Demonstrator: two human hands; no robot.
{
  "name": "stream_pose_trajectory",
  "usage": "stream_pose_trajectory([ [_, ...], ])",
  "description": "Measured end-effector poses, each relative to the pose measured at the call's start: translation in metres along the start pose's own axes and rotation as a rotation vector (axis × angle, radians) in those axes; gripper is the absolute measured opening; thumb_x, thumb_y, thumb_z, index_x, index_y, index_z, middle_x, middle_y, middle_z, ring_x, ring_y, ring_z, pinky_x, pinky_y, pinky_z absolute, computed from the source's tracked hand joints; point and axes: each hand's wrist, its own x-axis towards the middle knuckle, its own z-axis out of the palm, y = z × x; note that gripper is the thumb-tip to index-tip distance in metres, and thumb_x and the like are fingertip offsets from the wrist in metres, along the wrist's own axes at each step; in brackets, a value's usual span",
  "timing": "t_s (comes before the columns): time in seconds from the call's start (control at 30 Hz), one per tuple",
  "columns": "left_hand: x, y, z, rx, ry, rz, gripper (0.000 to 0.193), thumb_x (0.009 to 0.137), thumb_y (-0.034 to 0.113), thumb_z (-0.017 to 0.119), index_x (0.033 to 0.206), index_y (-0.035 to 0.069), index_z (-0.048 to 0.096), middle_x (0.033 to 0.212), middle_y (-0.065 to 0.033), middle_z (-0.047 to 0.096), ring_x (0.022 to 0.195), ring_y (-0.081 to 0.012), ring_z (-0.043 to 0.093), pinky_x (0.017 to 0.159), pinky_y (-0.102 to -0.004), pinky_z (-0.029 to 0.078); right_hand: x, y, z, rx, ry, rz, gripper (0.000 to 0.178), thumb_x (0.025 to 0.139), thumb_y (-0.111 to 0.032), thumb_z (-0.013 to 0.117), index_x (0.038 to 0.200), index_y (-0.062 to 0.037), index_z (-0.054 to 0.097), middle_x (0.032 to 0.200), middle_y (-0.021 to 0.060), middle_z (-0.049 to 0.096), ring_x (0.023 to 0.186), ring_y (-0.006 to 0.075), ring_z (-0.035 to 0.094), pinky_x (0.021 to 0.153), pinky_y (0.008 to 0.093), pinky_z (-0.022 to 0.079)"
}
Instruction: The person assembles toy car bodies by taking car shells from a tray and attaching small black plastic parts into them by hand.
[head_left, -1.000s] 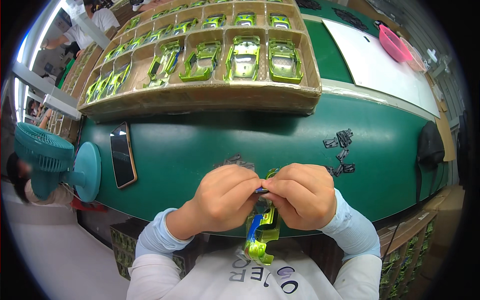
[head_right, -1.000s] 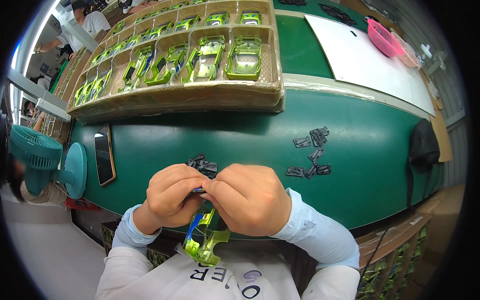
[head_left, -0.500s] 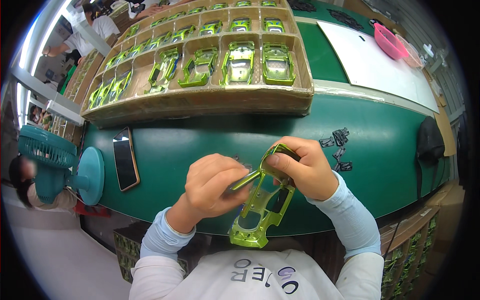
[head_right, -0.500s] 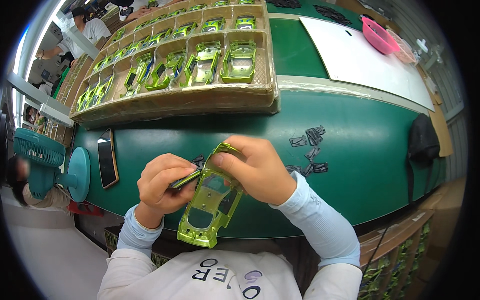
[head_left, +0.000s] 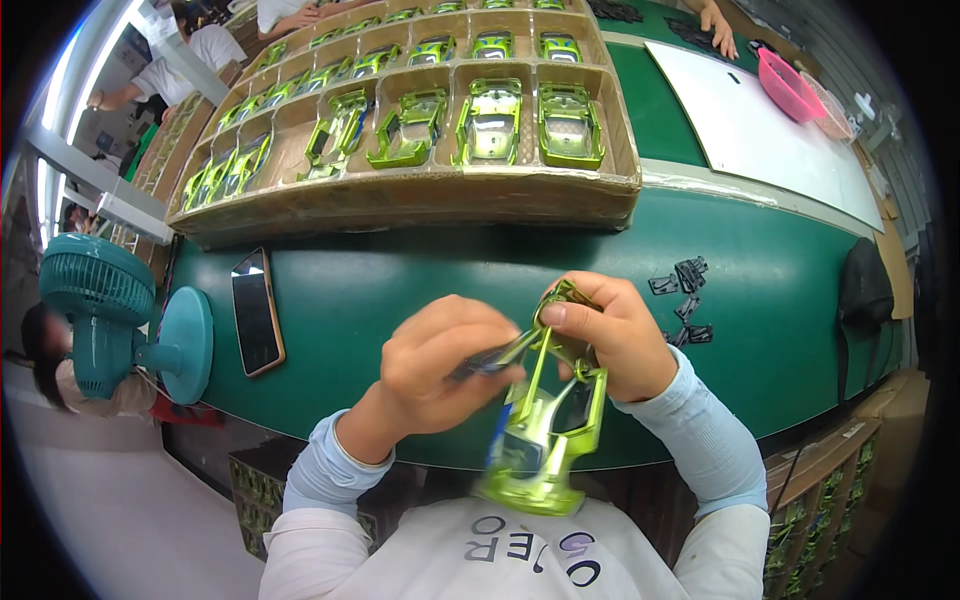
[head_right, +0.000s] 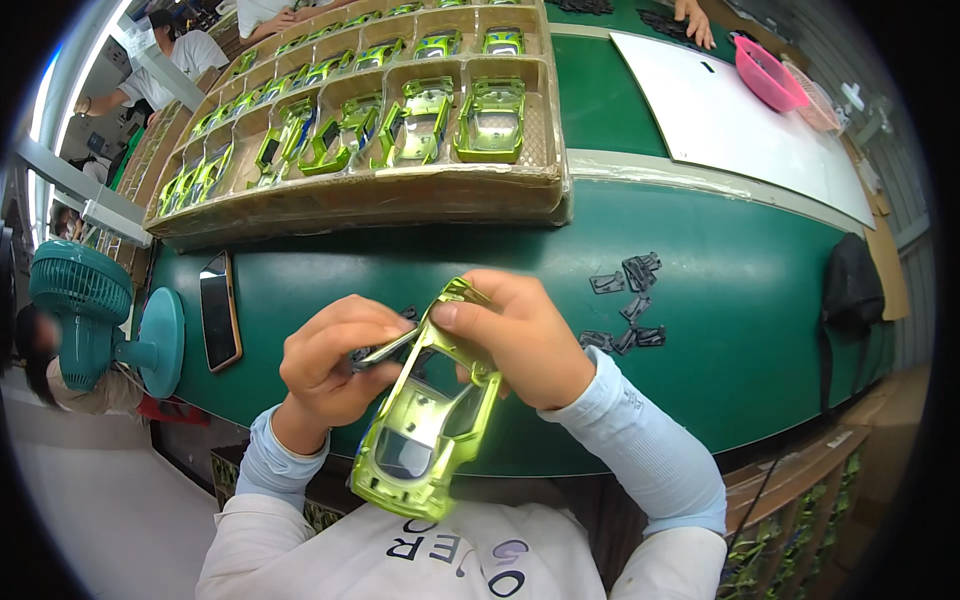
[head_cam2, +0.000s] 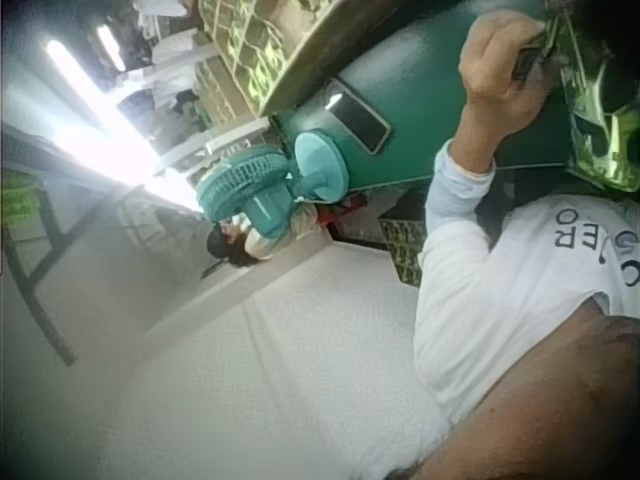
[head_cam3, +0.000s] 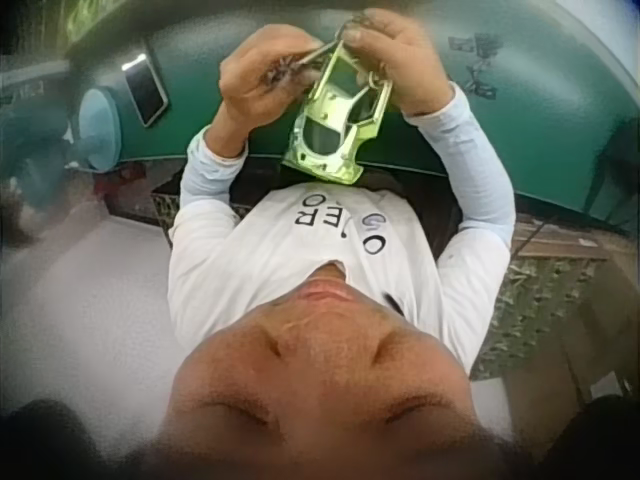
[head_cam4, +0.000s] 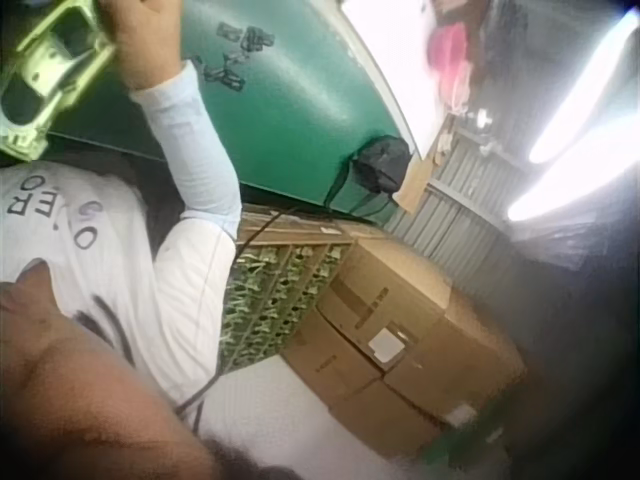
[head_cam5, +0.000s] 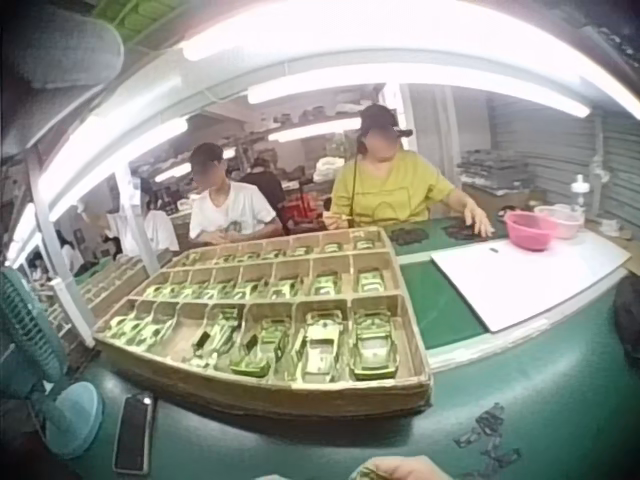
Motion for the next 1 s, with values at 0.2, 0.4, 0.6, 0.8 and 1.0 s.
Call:
stream_pose_trajectory([
  [0.2, 0.008, 0.015, 0.019, 0.001, -0.18, -0.111, 0.096, 0.06, 0.047, 0.073, 0.129, -0.004, 0.028, 0.127, -0.02, 0.038, 0.113, -0.0356, 0.04, 0.095, -0.0421, 0.03, 0.004, 0.045, -0.004, 0.91, -0.565, 0.235, 0.041, 0.086, -0.045, 0.045, 0.09, -0.0044, 0.052, 0.061, 0.004, 0.049, 0.04, 0.0094, 0.041, 0.037, 0.0213, 0.034],
  [0.4, 0.002, 0.011, 0.024, -0.001, -0.091, -0.32, 0.082, 0.058, 0.025, 0.078, 0.124, -0.002, 0.037, 0.114, -0.0181, 0.045, 0.102, -0.0323, 0.047, 0.087, -0.0358, 0.039, 0.004, 0.044, 0.016, 0.694, -0.321, 0.356, 0.04, 0.087, -0.041, 0.044, 0.082, -0.0024, 0.051, 0.052, 0.001, 0.045, 0.032, 0.007, 0.032, 0.032, 0.0175, 0.029],
  [0.6, -0.002, 0.006, 0.018, -0.448, 0.088, -0.586, 0.056, 0.065, 0.012, 0.071, 0.112, -0.007, 0.047, 0.103, -0.0117, 0.048, 0.095, -0.0186, 0.051, 0.079, -0.0275, 0.042, 0.005, 0.032, 0.018, 0.387, -0.211, 0.259, 0.033, 0.086, -0.036, 0.047, 0.081, -0.0045, 0.053, 0.053, 0.0028, 0.049, 0.036, 0.0096, 0.044, 0.031, 0.0199, 0.031],
  [0.8, -0.001, 0.002, 0.018, -0.249, 0.186, -0.557, 0.057, 0.062, 0.012, 0.073, 0.109, -0.005, 0.047, 0.096, -0.0099, 0.046, 0.086, -0.0166, 0.049, 0.076, -0.0267, 0.042, 0.002, 0.016, 0.013, 0.23, -0.054, -0.165, 0.033, 0.08, -0.016, 0.051, 0.109, -0.0007, 0.049, 0.092, 0.0081, 0.056, 0.079, 0.0135, 0.054, 0.068, 0.0259, 0.043],
  [1.0, -0.003, 0.007, 0.025, 0.177, 0.228, -0.319, 0.067, 0.054, 0.014, 0.079, 0.109, -0.002, 0.044, 0.094, -0.0131, 0.045, 0.083, -0.0229, 0.048, 0.07, -0.0298, 0.042, 0.001, 0.021, 0.007, 0.697, -0.247, -0.199, 0.041, 0.089, -0.029, 0.045, 0.121, -0.0032, 0.041, 0.116, 0.0079, 0.049, 0.106, 0.0191, 0.046, 0.092, 0.034, 0.034],
])
